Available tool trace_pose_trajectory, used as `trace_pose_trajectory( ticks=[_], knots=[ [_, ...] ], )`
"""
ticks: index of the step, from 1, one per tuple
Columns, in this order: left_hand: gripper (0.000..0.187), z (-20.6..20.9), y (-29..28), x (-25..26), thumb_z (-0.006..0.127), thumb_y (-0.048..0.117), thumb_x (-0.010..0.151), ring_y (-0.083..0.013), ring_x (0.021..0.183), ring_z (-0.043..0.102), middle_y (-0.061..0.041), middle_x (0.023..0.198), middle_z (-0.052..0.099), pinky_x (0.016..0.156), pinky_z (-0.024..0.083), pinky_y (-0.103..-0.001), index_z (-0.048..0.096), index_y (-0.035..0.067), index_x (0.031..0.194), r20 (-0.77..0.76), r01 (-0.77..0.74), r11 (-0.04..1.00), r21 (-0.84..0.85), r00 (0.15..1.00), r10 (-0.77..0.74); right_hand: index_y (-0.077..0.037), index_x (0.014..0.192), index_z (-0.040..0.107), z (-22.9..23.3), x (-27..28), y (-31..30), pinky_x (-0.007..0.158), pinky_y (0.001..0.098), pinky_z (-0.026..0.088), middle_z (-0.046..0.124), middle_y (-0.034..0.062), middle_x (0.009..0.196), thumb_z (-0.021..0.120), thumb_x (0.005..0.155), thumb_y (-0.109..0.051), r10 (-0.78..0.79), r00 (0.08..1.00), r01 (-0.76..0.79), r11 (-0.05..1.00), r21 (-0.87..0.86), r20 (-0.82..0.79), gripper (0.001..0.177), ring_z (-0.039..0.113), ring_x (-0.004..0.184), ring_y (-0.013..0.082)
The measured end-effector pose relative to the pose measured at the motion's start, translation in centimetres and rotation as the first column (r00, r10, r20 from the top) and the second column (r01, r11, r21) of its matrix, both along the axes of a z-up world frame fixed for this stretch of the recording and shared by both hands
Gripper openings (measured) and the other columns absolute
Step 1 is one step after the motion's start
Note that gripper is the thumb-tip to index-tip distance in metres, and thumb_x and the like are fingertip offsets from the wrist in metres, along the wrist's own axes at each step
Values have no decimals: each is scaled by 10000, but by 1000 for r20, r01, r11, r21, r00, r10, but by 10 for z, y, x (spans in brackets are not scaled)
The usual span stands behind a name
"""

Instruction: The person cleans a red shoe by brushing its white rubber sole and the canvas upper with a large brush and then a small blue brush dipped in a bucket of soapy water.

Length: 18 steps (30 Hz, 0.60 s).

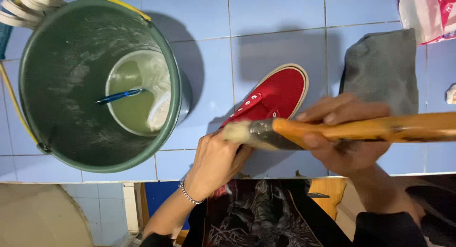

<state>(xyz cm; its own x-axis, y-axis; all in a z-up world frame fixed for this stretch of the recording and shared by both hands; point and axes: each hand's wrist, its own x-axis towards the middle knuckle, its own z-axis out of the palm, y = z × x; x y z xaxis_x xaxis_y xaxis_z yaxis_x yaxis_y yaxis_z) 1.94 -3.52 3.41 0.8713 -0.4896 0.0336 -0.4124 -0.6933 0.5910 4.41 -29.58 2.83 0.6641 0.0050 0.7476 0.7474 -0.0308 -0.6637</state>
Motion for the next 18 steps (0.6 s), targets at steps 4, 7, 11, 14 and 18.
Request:
trace_pose_trajectory(
  ticks=[4, 7, 11, 14, 18],
  knots=[
    [151, 20, 0, 5, 613, 172, 1016, -373, 942, 681, -150, 1288, 616, 584, 574, -473, 627, 41, 1089, 21, 23, 992, -123, 1000, -20, 27, 1384, 492, -37, -8, -23, 878, 380, 499, 637, 196, 1069, 787, 1134, -137, -515, 822, 454, 332, -827, 244, 421, 580, 1018, 277],
    [190, 10, 2, 5, 618, 165, 1001, -422, 1076, 652, -196, 1395, 555, 710, 570, -510, 619, 21, 1125, -18, 53, 990, -130, 998, -56, -33, 1222, 501, 9, 2, 1, 835, 261, 495, 622, 102, 1047, 744, 1031, -165, -427, 825, 304, 888, -345, -370, 336, 612, 937, 158],
    [132, 5, 2, 3, 626, 172, 1004, -358, 786, 635, -107, 952, 584, 539, 502, -498, 584, 66, 938, -44, 19, 994, -111, 999, -24, 5, 1121, 479, 25, 2, 14, 813, 304, 561, 614, 137, 1008, 734, 976, 7, -236, 872, 104, 945, -309, -430, 294, 756, 943, 260],
    [279, 14, 2, 7, 496, 165, 1063, -355, 632, 581, -103, 793, 567, 548, 457, -465, 531, 59, 807, -59, -1, 983, -186, 998, -11, 28, 1051, 564, -2, 13, 4, 921, 405, 547, 622, 159, 1023, 785, 1065, -96, -509, 804, 387, 840, -381, -308, 254, 656, 949, 291],
    [331, 11, 4, 6, 479, 170, 1075, -310, 581, 515, -88, 699, 517, 556, 385, -449, 485, 60, 763, -127, -35, 972, -234, 992, 5, -9, 1138, 366, 13, -6, 9, 807, 401, 499, 480, 192, 1014, 635, 1056, -54, -402, 876, 337, 905, -258, -267, 285, 654, 851, 333]
  ],
)
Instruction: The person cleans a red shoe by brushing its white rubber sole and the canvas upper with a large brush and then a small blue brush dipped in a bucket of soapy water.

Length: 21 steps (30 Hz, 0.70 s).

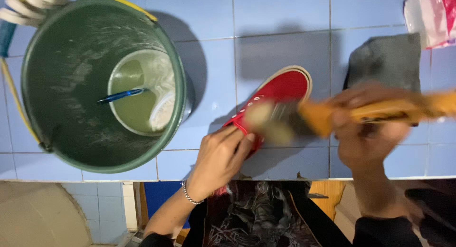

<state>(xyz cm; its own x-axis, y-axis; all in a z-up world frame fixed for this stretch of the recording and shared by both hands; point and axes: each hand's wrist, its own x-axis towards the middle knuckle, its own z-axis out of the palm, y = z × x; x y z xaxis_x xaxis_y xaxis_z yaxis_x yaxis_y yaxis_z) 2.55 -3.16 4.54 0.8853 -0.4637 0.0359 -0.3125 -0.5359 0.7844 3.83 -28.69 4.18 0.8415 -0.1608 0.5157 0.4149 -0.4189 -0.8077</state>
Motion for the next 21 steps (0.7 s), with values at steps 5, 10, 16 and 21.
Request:
trace_pose_trajectory(
  ticks=[5, 10, 16, 21],
  knots=[
    [350, 2, 0, -1, 451, 185, 1088, -218, 527, 341, -45, 583, 371, 558, 294, -382, 396, 72, 762, -164, -90, 994, -68, 983, 78, 29, 1342, 376, -59, 6, -40, 822, 388, 549, 549, 248, 1233, 777, 1078, 51, -215, 971, 211, 976, -52, -108, 480, 636, 1080, 357],
    [374, 1, -1, -1, 462, 232, 1094, -213, 532, 278, -35, 583, 284, 554, 290, -384, 406, 90, 753, -267, -134, 989, -61, 957, 113, -48, 1154, 484, -44, 5, -49, 873, 402, 568, 583, 158, 1064, 673, 1045, -68, -78, 982, 95, 991, 95, -171, 220, 671, 959, 298],
    [378, -8, -5, -5, 464, 235, 1088, -248, 499, 394, -67, 565, 397, 524, 316, -411, 435, 80, 745, -159, -114, 993, -14, 981, 111, 85, 1234, 432, -50, 29, -61, 937, 488, 510, 478, 267, 1151, 585, 1059, 62, -166, 974, 187, 974, -132, 155, 234, 568, 1055, 420],
    [482, -16, -14, -8, 713, 550, 904, -425, 635, 641, -173, 715, 683, 522, 447, -526, 628, 76, 881, 31, -31, 968, 249, 999, 23, 2, 1293, 347, -102, -12, -76, 1094, 542, 395, 422, 215, 1212, 598, 951, 39, -178, 971, 199, 972, -125, 163, 426, 450, 1124, 387]
  ],
)
